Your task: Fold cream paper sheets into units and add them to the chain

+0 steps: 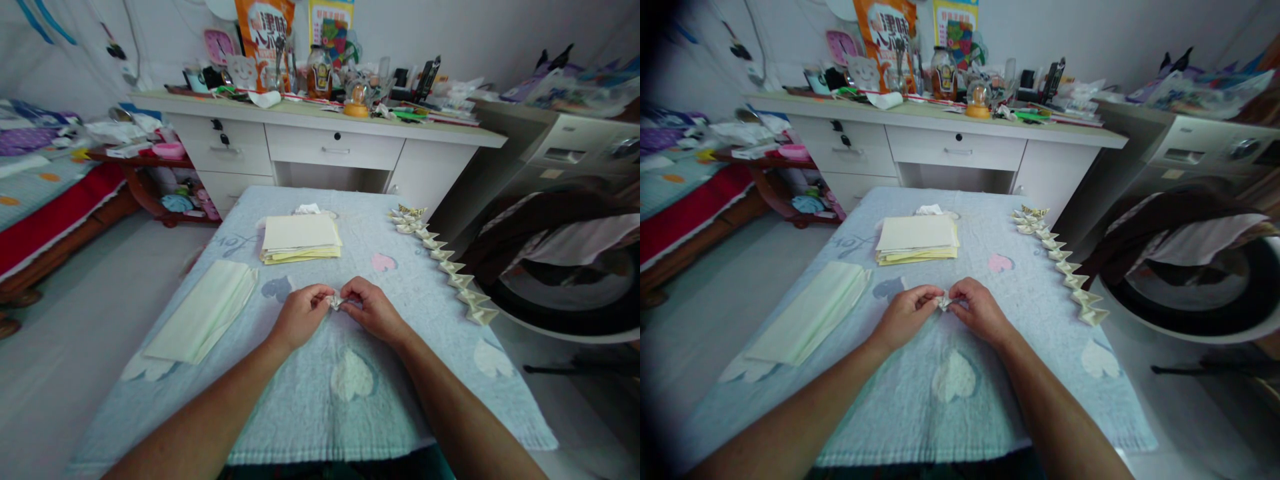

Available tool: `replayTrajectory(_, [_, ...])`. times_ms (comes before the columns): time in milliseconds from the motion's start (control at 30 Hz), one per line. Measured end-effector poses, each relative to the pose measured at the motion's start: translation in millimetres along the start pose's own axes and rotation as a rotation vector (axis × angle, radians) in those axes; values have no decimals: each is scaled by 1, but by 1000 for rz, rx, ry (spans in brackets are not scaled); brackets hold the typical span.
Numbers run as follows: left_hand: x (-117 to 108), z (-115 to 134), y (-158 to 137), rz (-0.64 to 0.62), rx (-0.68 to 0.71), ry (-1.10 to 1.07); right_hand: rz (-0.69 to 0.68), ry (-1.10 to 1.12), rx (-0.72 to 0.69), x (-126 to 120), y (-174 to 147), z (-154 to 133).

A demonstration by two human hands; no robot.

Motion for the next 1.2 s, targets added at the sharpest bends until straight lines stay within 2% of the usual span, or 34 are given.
replayTrajectory(233, [10, 21, 0, -100, 168, 339, -25, -173, -31, 7, 0, 1])
replayTrajectory(467, [5, 31, -3, -61, 284, 538, -28, -256, -57, 12, -1, -1])
replayTrajectory(667, [11, 31, -3, -136, 307, 572, -15, -255, -81, 14, -2, -6])
replayTrajectory(900, [10, 28, -2, -141, 290, 568, 2, -323, -94, 16, -2, -10])
replayTrajectory(1200, [14, 29, -2, -190, 335, 556, -50, -405, -61, 21, -4, -7])
Point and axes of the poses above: each hand's wrist, its own y-axis towards the middle knuckle, its own x-axis out of the palm, z = x × y, the point moved 10 cm from there along y, towards the middle knuckle, and after that the axes turned 9 degrees about x, right-handed, at the moved point
